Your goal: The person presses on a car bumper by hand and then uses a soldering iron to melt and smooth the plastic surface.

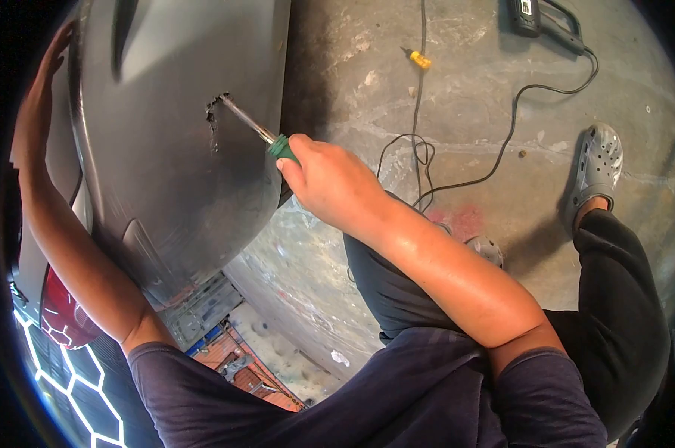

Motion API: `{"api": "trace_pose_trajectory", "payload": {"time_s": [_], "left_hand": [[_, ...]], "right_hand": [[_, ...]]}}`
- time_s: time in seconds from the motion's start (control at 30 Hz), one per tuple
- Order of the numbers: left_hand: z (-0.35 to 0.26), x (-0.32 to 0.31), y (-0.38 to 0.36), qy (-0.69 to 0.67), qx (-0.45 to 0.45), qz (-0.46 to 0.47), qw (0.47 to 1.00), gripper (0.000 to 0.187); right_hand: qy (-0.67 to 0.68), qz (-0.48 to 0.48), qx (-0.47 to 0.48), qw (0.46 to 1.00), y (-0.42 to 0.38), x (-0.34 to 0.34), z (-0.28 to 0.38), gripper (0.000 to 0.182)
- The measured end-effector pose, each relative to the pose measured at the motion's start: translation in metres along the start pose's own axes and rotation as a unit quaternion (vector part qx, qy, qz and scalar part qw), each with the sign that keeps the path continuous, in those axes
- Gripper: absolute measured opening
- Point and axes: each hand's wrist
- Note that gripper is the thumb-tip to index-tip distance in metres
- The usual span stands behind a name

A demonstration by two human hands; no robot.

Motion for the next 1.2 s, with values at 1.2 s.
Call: {"api": "trace_pose_trajectory", "payload": {"time_s": [1.2], "left_hand": [[-0.015,-0.006,-0.004,0.017,0.009,-0.03,0.999,0.05]], "right_hand": [[0.031,0.0,-0.021,0.999,0.004,-0.003,-0.024,0.027]]}}
Point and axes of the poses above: each hand's wrist, its own y-axis towards the middle knuckle, its own x-axis out of the back of the hand, z = x × y, and after that the axes turned 6 degrees about z, right-handed
